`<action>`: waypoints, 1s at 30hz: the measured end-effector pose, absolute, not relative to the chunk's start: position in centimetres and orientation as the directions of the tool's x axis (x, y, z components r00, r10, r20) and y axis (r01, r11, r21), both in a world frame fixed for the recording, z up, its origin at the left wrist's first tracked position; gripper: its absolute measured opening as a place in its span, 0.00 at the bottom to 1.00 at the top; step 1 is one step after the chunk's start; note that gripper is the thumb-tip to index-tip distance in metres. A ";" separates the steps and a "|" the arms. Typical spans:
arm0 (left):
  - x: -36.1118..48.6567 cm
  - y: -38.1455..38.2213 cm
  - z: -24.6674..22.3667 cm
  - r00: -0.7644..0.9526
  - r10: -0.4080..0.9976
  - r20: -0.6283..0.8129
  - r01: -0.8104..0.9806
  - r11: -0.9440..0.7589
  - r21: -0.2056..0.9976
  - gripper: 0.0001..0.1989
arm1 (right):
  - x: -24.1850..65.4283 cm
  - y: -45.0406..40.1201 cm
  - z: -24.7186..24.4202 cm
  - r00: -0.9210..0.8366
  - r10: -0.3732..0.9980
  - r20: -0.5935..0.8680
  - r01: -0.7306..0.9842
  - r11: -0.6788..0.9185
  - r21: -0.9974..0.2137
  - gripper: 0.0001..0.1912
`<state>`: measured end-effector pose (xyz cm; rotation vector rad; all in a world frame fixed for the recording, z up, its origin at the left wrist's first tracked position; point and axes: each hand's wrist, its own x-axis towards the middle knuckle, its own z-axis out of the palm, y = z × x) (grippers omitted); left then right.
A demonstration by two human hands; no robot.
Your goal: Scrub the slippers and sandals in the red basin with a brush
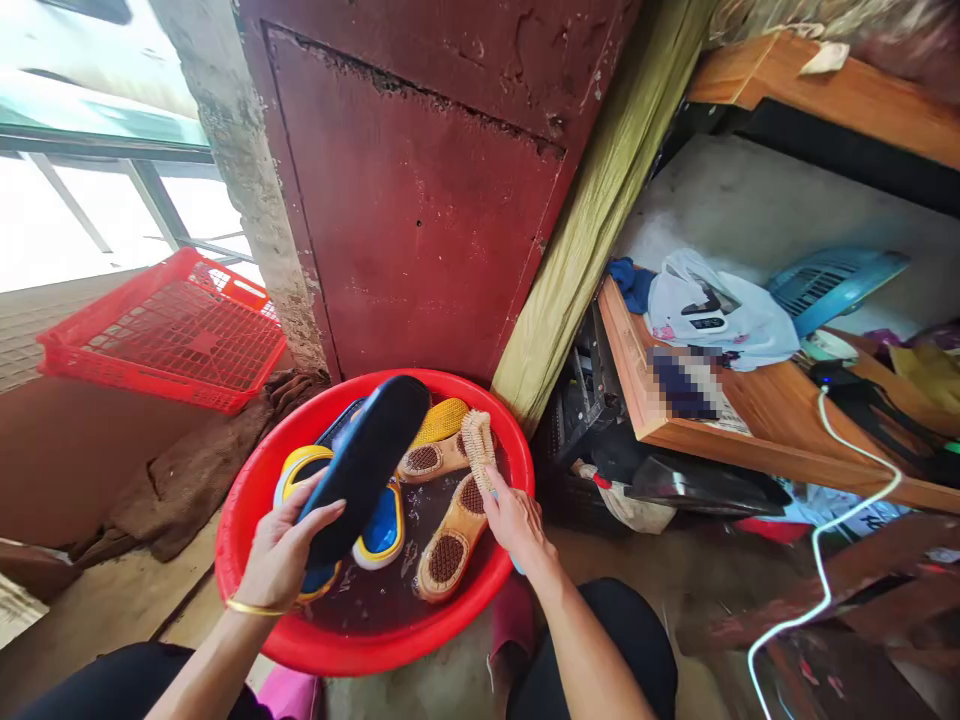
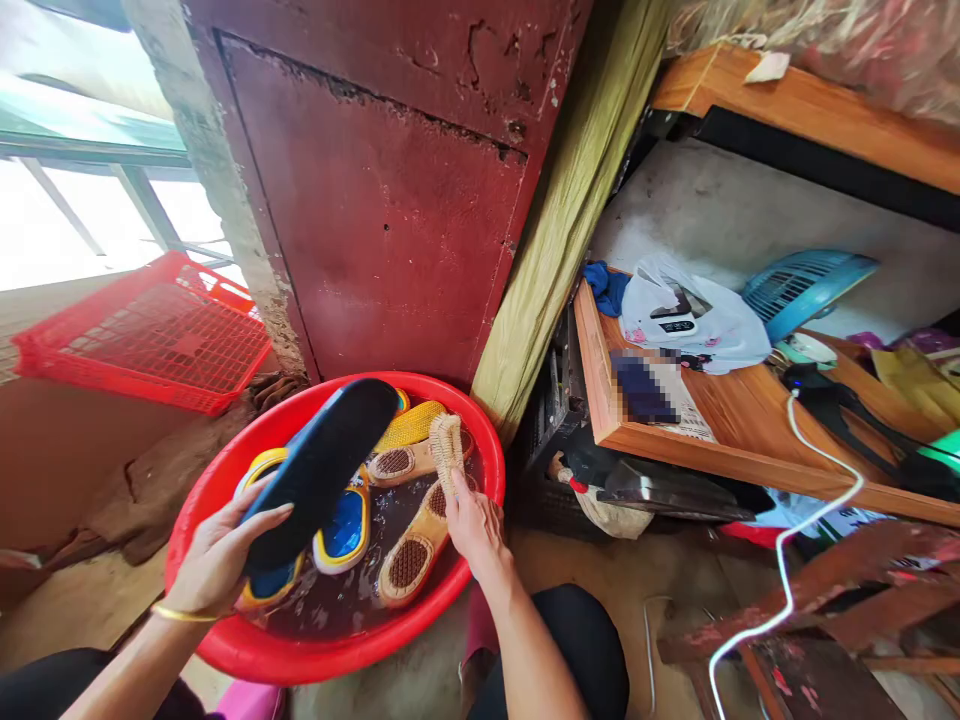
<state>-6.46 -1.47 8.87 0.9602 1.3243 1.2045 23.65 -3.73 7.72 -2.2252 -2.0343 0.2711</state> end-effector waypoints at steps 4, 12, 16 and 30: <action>-8.5 -1.0 8.6 -0.187 0.913 0.363 0.596 -0.188 0.780 0.31 | 24.1 -4.2 7.8 0.091 0.996 0.002 0.950 -0.087 -0.298 0.28; -8.4 0.7 4.1 0.171 0.971 0.166 0.972 -0.194 0.130 0.33 | 24.1 -3.8 8.3 0.053 0.997 0.062 0.872 -0.017 -0.489 0.26; -8.7 0.5 3.7 0.129 0.977 0.167 0.986 -0.144 0.082 0.33 | 24.3 -3.9 8.6 0.063 0.995 0.083 0.845 -0.009 -0.535 0.26; 4.8 -1.2 2.3 0.505 0.862 -0.050 0.518 -0.257 0.816 0.26 | 25.0 -3.7 11.3 0.138 0.986 0.099 0.763 -0.042 -0.646 0.27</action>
